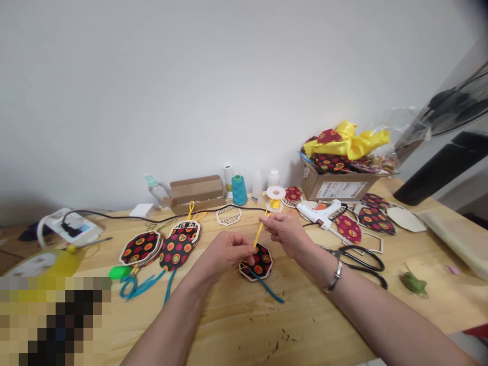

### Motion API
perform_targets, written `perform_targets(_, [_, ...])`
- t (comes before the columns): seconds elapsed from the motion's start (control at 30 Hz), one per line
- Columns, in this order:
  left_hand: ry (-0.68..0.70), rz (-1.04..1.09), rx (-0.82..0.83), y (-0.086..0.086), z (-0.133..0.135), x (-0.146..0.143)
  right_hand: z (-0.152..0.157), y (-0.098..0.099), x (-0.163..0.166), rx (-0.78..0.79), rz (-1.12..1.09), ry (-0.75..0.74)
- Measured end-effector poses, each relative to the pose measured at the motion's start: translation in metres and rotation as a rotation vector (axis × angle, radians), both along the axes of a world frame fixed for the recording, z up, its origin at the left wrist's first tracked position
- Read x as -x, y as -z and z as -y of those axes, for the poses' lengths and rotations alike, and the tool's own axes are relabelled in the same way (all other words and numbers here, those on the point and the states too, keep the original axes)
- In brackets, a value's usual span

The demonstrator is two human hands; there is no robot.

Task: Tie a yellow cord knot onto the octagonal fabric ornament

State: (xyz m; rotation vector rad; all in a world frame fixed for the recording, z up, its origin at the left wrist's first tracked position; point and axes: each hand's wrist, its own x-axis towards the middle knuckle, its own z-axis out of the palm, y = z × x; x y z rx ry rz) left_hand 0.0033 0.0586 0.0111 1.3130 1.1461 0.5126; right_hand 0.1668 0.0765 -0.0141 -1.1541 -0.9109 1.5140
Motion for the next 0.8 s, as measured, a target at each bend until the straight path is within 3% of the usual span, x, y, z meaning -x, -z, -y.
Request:
perform_targets(0.53, [0.211, 0.036, 0.124, 0.002, 0.0, 0.005, -0.01, 0.001, -0.012, 0.0, -0.067, 0.019])
perform_targets(0.7, [0.326, 0.005, 0.05, -0.001, 0.0, 0.008, -0.009, -0.002, -0.013, 0.022, -0.08, -0.019])
perform_targets(0.73, [0.306, -0.022, 0.002, -0.001, -0.001, 0.009, -0.009, -0.003, -0.013, 0.025, -0.086, -0.026])
perform_targets(0.8, [0.134, -0.093, -0.159, 0.0, -0.004, 0.011, -0.009, -0.004, -0.013, 0.038, -0.093, -0.045])
